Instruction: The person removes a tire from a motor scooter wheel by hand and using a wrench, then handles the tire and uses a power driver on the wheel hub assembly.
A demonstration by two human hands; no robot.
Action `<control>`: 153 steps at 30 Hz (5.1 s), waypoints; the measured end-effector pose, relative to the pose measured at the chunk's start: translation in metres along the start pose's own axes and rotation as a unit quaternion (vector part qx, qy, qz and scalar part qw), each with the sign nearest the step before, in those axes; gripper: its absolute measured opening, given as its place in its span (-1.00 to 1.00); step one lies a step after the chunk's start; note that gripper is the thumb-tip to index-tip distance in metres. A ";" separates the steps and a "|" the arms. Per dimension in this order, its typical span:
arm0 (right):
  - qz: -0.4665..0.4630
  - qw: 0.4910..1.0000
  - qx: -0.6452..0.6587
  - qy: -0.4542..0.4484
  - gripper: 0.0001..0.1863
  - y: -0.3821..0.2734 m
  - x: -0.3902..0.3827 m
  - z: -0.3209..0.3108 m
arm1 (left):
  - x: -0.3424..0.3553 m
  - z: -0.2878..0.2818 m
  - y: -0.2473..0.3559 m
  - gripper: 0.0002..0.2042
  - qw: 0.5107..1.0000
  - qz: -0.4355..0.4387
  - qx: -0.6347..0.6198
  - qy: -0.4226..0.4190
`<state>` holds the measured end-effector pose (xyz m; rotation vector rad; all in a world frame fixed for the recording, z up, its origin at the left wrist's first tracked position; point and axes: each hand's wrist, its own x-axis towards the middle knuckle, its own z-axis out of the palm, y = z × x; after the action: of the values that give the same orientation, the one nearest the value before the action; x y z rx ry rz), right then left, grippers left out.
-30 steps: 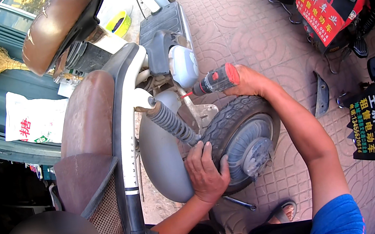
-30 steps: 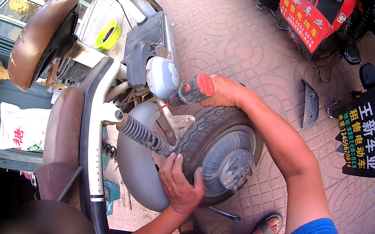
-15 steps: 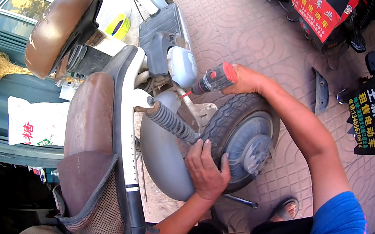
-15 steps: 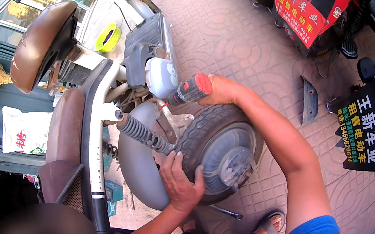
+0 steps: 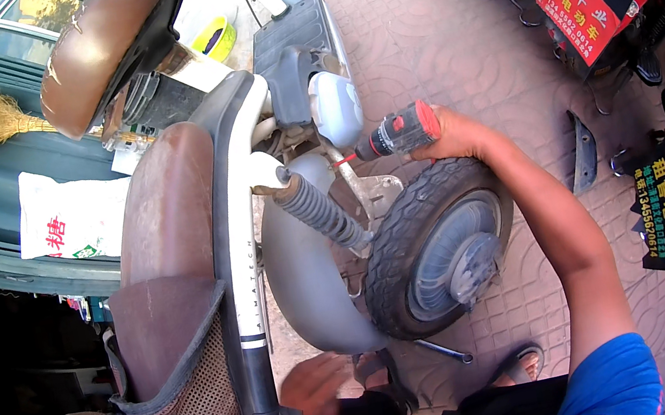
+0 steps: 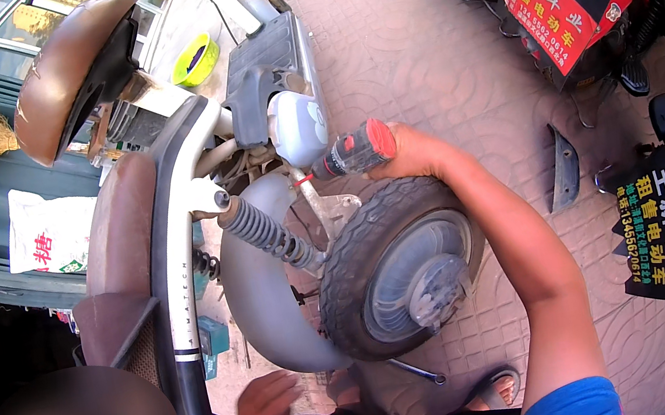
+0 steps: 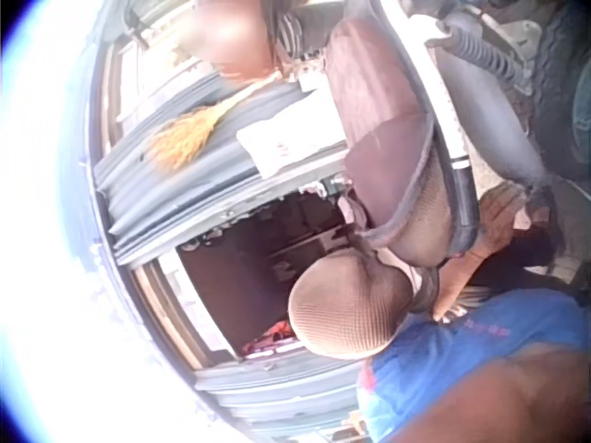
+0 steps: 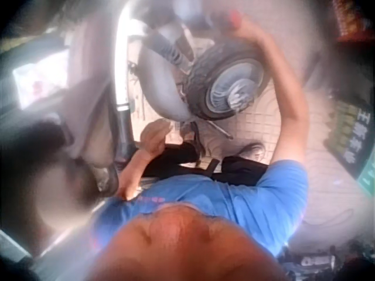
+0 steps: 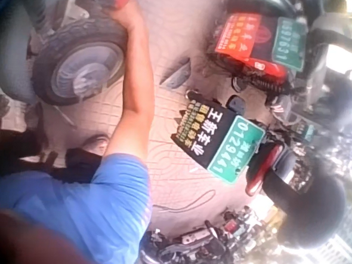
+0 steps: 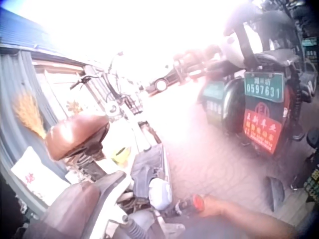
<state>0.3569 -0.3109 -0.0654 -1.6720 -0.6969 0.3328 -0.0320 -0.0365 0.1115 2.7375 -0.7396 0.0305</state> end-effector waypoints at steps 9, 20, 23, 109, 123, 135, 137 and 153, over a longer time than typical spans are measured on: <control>0.055 0.998 0.013 -0.017 -0.55 -0.010 0.000 -0.002 | 0.107 -0.144 -0.043 -0.32 0.885 -0.258 -0.264 0.284; -0.035 0.997 -0.065 0.030 -0.67 0.000 0.004 0.000 | 0.151 -0.162 -0.057 -0.12 0.857 -0.249 -0.396 0.217; 0.005 0.998 -0.063 0.019 -0.68 0.004 0.005 0.002 | 0.155 -0.160 -0.050 -0.11 0.860 -0.266 -0.380 0.214; 0.807 0.513 0.113 0.268 -0.38 -0.136 -0.755 0.654 | 0.066 0.047 0.006 -0.57 0.992 0.018 -0.082 -0.090; 0.596 0.718 -0.152 0.326 -0.36 -0.115 -0.691 0.287 | 0.133 0.114 0.011 -0.12 0.962 -0.194 0.026 0.190; 0.366 0.873 -0.109 0.303 -0.33 -0.245 -0.428 0.047 | 0.072 0.102 0.042 -0.59 0.949 -0.151 -0.191 0.201; 0.351 0.893 -0.088 0.269 -0.32 -0.249 -0.387 0.024 | 0.060 0.103 0.054 -0.57 0.971 -0.094 -0.103 0.193; 0.488 0.859 -0.136 0.074 -0.33 -0.129 -0.161 0.058 | 0.036 0.060 0.113 -0.70 0.990 0.075 -0.001 -0.121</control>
<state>0.1649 -0.3527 0.0204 -2.2041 0.3048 0.8299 -0.0606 -0.1647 0.0906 2.7069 -1.0084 -0.2726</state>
